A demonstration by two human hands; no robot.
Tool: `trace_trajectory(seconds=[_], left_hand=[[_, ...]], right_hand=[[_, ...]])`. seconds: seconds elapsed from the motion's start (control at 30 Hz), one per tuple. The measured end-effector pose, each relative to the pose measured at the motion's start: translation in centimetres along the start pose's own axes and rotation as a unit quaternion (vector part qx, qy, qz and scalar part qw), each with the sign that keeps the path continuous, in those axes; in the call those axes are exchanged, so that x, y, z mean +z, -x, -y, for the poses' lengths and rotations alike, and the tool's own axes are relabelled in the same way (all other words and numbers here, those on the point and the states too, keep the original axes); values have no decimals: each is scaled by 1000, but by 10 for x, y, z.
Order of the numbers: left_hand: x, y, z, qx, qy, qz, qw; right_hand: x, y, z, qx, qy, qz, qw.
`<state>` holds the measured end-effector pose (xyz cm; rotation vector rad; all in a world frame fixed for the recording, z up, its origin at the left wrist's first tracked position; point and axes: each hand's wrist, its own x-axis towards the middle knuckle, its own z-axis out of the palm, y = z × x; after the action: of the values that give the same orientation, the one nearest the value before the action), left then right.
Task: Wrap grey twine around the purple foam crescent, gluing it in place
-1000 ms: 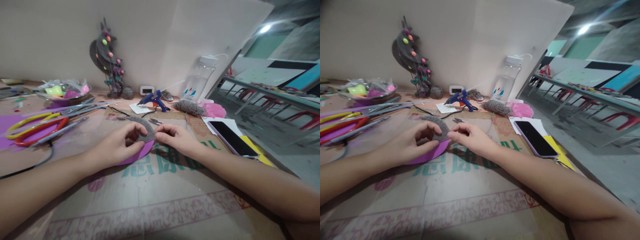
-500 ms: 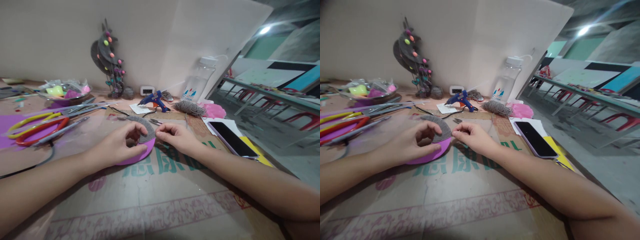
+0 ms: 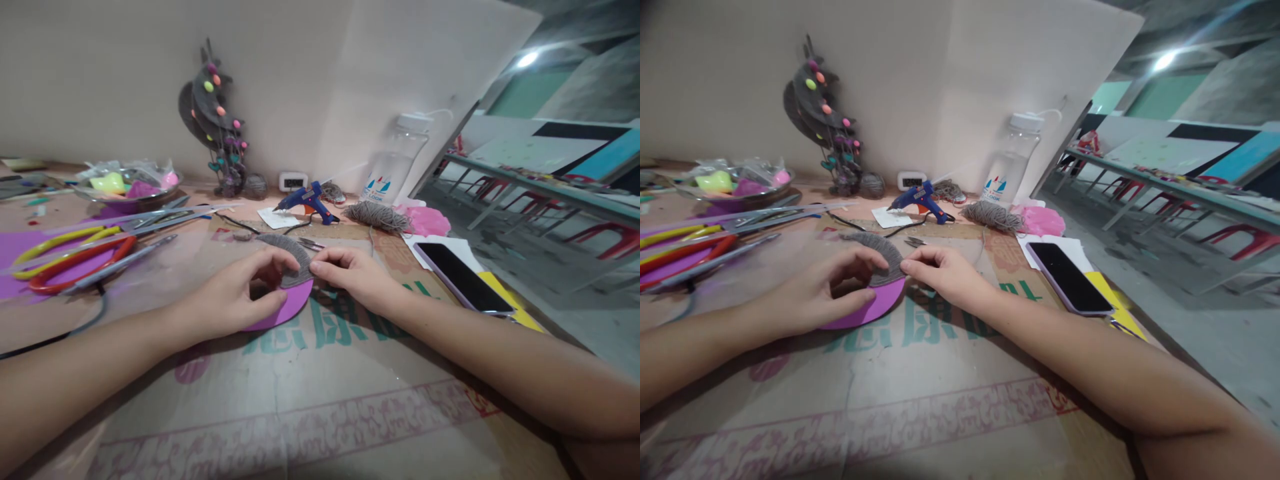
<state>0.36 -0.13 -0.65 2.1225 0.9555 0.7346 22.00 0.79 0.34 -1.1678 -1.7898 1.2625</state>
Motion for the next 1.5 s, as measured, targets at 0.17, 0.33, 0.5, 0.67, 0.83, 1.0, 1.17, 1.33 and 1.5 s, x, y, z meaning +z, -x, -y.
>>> trace_trajectory(seconds=[0.17,0.33,0.5,0.67,0.83,1.0,1.17,1.33,1.5], left_hand=[[0,-1,0,-7,-12,-17,1000],[2,-1,0,-12,8,-24,1000],[3,-2,0,1,25,-35,999],[3,-2,3,4,25,-33,999],[3,-2,5,-2,26,-36,999],[2,-2,1,-5,29,-34,999],[5,-2,2,4,36,-39,999],[6,-3,6,25,35,-58,997],[5,-4,7,6,56,-48,997]], right_hand=[[1,1,-1,-1,-2,4,1000],[0,0,-2,-28,15,21,999],[0,-1,-5,-35,88,59,994],[4,0,-6,-31,102,60,992],[3,-1,-7,-34,80,45,995],[2,0,-5,-34,54,36,997],[3,2,-2,-37,36,33,998],[5,3,-2,-70,64,19,995],[5,3,-3,-81,93,23,992]])
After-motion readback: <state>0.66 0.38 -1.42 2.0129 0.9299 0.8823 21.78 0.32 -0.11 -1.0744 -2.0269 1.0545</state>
